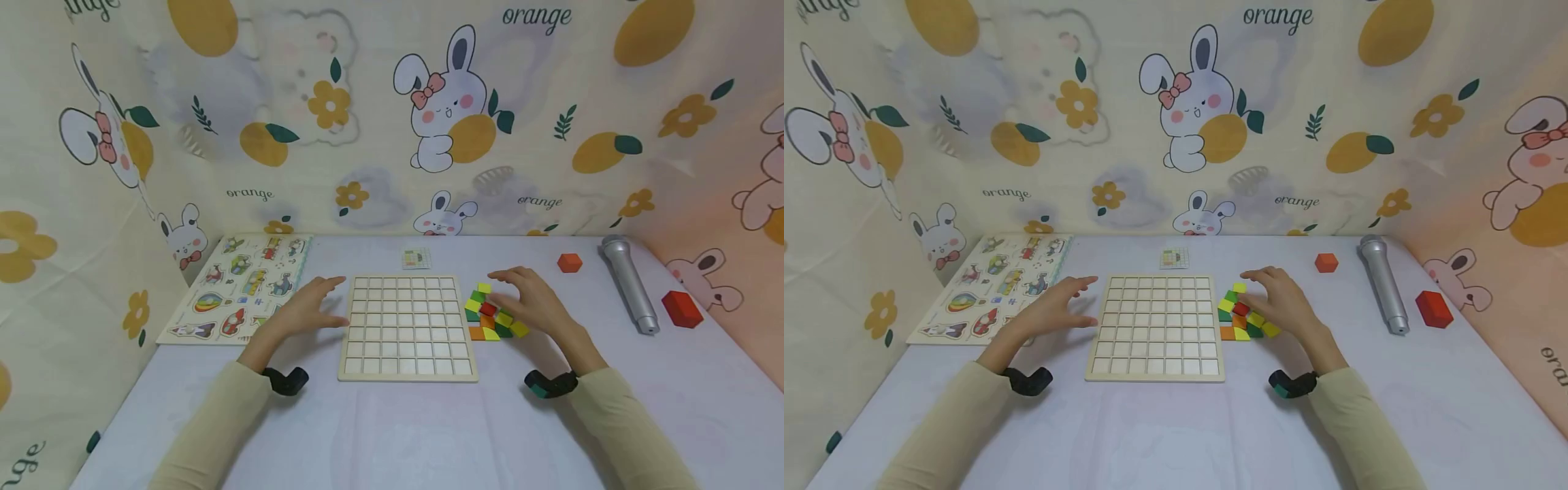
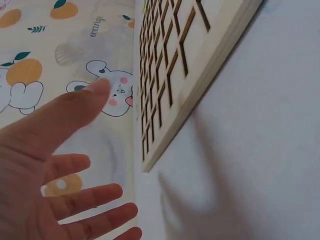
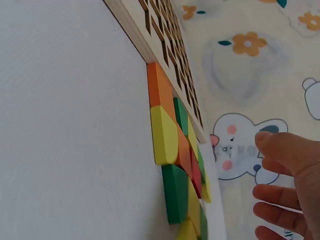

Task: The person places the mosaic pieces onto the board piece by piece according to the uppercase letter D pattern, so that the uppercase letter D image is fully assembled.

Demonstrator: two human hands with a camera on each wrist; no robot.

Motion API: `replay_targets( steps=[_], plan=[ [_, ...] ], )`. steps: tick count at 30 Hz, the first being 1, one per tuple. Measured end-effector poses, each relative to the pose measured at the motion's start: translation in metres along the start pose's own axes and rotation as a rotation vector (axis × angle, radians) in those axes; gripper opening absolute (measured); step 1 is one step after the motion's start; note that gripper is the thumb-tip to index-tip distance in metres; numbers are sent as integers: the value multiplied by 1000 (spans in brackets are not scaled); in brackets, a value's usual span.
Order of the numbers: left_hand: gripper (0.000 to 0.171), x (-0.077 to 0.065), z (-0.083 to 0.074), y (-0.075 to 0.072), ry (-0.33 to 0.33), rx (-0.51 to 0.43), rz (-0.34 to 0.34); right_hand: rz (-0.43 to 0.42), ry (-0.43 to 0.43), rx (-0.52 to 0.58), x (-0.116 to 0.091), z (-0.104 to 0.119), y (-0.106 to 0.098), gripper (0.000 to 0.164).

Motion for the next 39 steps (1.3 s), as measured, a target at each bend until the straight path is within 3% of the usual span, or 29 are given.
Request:
replay_targets(
  steps=[7,16,39],
  plan=[
    [87,2,6,12,-31,-33,50,53,29,76,9,-1,15,38],
    [88,3,10,18,-13,-18,81,155,77,84,18,0,31,26],
    [75,1,21,24,-34,-6,71,181,87,30,24,-2,38,27]
  ],
)
Point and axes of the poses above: each hand's wrist, its own x-axis towards the middle knuckle, its own y-axis out of the palm, z = x × y, the point moved 5 cm from there along x, towards the middle knuckle, and after that the axes turned 7 degrees about -x, right-handed, at the moved point
